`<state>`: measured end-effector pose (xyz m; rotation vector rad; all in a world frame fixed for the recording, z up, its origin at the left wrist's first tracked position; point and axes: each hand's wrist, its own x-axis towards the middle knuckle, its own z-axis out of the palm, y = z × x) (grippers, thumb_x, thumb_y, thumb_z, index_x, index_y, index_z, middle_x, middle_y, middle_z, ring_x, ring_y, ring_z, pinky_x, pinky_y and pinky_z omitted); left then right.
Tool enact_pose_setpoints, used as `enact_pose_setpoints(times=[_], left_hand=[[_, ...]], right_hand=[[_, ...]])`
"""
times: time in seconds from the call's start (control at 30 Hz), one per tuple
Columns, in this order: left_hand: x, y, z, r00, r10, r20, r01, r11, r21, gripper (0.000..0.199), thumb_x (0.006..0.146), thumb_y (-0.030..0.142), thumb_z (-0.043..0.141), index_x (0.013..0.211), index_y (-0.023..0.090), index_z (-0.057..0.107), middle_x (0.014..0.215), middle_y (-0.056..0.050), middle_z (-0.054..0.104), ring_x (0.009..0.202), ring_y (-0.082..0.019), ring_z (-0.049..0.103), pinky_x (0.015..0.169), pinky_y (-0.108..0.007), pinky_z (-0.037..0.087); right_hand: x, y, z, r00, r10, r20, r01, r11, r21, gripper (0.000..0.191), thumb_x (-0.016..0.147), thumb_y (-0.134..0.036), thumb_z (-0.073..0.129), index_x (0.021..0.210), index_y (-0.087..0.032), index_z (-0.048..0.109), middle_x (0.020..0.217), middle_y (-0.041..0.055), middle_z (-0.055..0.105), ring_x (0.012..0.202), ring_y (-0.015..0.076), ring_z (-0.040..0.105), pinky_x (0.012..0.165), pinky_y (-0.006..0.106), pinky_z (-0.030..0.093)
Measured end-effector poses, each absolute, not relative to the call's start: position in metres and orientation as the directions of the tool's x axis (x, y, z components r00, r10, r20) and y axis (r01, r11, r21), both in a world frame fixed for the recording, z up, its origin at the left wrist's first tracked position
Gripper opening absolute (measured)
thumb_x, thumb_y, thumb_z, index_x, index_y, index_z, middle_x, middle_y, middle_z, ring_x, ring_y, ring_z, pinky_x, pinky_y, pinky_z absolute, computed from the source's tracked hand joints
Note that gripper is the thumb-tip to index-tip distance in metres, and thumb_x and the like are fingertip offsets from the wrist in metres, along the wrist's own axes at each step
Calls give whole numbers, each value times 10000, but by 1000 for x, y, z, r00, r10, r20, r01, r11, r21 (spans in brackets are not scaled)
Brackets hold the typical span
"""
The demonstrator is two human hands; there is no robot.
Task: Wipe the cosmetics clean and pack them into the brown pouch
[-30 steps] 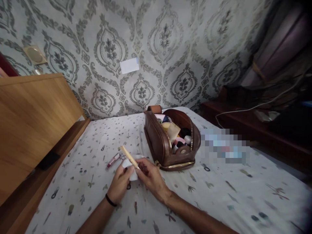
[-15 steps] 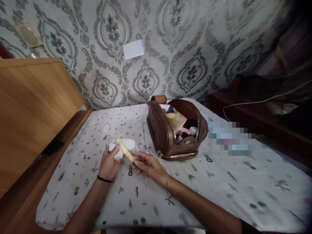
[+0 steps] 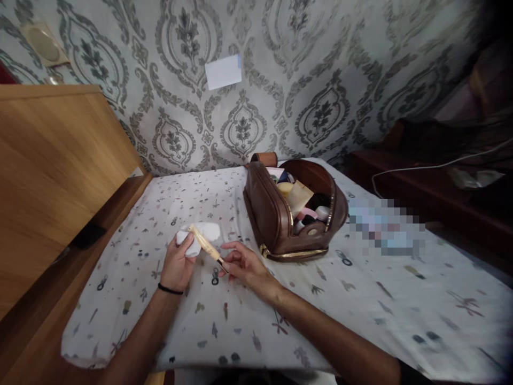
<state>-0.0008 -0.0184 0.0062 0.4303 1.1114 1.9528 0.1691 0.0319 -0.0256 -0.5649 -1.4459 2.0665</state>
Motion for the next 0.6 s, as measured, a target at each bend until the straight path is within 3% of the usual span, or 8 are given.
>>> enact_pose_setpoints(times=[0.23,0.47,0.6], left_hand=[[-2,-18,5,-605,789,-102,-491,-270,828,283,639,194,850,861,145,680,859,-9,714,772,-104,666,701,-192,521],[3,-20,8,-577,810,-107,-491,-238,838,365,602,252,881,884,134,681,910,-25,712,815,-113,653,748,-208,519],[18,-24,3,-397,911,-113,-482,-102,870,354,661,309,848,909,135,665,848,-30,693,756,-133,642,699,-242,518]], right_hand=[[168,34,-27,-737,673,-64,-179,-285,-942,579,617,-320,850,1081,-207,523,801,-48,609,676,112,637,555,220,479],[168,33,-27,-738,673,-40,-195,-270,-943,520,673,-417,809,1053,-204,524,739,-66,577,683,151,690,512,220,465],[168,34,-26,-724,689,-28,-223,-272,-936,499,674,-456,812,976,-206,503,745,-51,606,681,155,691,498,215,456]])
